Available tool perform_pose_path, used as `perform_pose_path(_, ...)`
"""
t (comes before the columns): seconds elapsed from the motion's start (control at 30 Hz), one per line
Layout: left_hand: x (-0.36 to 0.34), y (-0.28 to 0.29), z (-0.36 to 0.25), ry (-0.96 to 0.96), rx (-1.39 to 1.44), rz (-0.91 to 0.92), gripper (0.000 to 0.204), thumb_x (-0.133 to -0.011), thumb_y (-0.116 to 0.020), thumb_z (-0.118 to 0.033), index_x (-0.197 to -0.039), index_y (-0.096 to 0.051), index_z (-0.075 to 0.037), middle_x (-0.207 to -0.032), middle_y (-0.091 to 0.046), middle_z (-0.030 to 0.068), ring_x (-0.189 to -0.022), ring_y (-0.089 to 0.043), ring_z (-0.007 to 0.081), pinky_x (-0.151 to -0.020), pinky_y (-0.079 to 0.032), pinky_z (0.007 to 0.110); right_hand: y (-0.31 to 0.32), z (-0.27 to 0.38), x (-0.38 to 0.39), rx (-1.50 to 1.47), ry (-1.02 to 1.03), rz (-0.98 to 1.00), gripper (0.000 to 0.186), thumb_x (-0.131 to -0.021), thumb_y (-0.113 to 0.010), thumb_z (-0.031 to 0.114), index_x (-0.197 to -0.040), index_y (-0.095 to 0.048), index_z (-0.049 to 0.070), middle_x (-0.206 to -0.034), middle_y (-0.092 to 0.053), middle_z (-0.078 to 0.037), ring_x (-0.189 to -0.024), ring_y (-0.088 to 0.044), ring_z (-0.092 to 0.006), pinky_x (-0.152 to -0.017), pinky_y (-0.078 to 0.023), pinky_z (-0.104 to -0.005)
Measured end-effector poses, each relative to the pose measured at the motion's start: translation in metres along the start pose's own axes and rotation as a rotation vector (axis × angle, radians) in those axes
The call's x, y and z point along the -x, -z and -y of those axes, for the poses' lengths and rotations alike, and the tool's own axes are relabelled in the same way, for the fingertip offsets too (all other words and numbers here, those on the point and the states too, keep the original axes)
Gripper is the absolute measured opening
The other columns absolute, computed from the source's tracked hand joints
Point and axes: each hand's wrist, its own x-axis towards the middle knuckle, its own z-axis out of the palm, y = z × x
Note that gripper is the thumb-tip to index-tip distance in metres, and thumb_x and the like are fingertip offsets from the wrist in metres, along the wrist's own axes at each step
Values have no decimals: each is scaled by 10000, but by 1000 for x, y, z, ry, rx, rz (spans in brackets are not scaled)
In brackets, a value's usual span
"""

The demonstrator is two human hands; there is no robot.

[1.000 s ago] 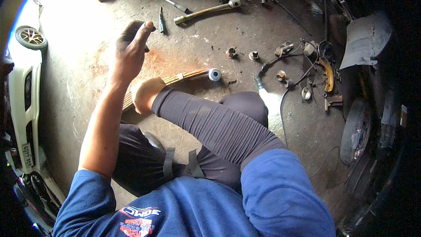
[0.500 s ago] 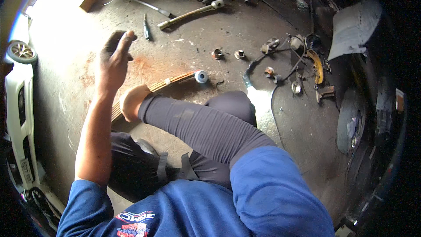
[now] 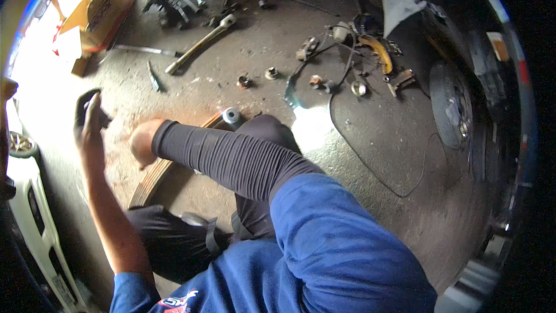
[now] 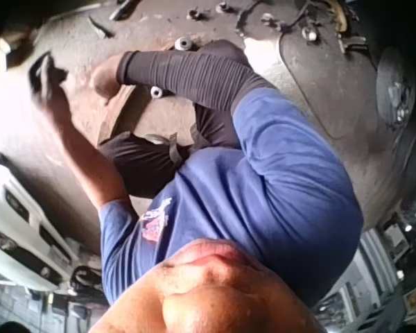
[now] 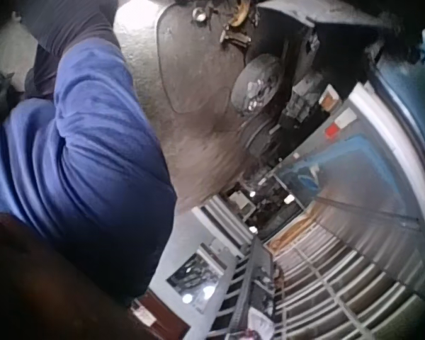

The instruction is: The person cleans a small metal part with a cloth, then uses a bench grinder to smooth its surface. They walk to an engine block and place the part into a hole, then move to the floor to pick up and inspect a long curved metal component.

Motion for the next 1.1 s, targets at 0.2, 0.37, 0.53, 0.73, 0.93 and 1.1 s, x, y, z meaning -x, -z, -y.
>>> perform_pose_path(0.2, 3, 97, 69, 130, -255, 118, 425, -1092, -635, -385, -1352, -675, -51, -977, -657, 56, -871, -621, 146, -792, -536, 314, 41, -111, 59, -152, -310, -355, 759, -938, -700, 605, -1320, -668, -50, -1285, -733, -275, -1229, -701, -399, -1065, -550, -470)
perform_pose_path(0.37, 86, 132, 257, 411, -804, 245, 714, -867, -901, -387, -1384, -601, 4, -1104, -701, 240, -1021, -689, 361, -913, -559, 472, -66, -180, 123, -137, -696, -119, 1053, -872, -787, 565, -1625, -350, -27, -1563, -479, -361, -1416, -547, -467, -1163, -485, -505)
perform_pose_path(0.53, 207, 132, 374, 551, -1097, 393, 1268, -607, -1031, -337, -1630, -323, -91, -1564, -443, 276, -1468, -435, 465, -1199, -432, 548, -187, -193, 136, 52, -622, -109, 1113, -870, -829, 528, -1695, -238, 72, -1549, -452, -315, -1370, -565, -479, -1117, -516, -553)
perform_pose_path(0.73, 209, 137, 408, 467, -1203, 269, 1238, -581, -1016, -242, -1606, -347, -58, -1545, -477, 259, -1448, -467, 441, -1206, -430, 501, -217, -209, 116, 84, -692, -268, 928, -923, -797, 492, -1627, -346, 91, -1414, -574, -306, -1154, -714, -457, -959, -608, -531)
perform_pose_path(0.93, 188, 138, 430, 448, -1291, 424, 1034, -676, -944, -249, -1502, -410, 69, -1389, -591, 227, -1337, -564, 394, -1143, -478, 463, -201, -219, 103, 183, -637, -135, 812, -984, -688, 544, -1595, -433, 74, -1300, -674, -260, -1143, -719, -430, -954, -598, -530)
perform_pose_path(1.1, 188, 134, 433, 469, -1309, 424, 785, -747, -891, -229, -1383, -512, 31, -1320, -635, 215, -1275, -609, 380, -1094, -506, 467, -210, -215, 128, 222, -596, -162, 833, -944, -707, 587, -1555, -478, 69, -1204, -727, -224, -1071, -749, -377, -902, -604, -512)
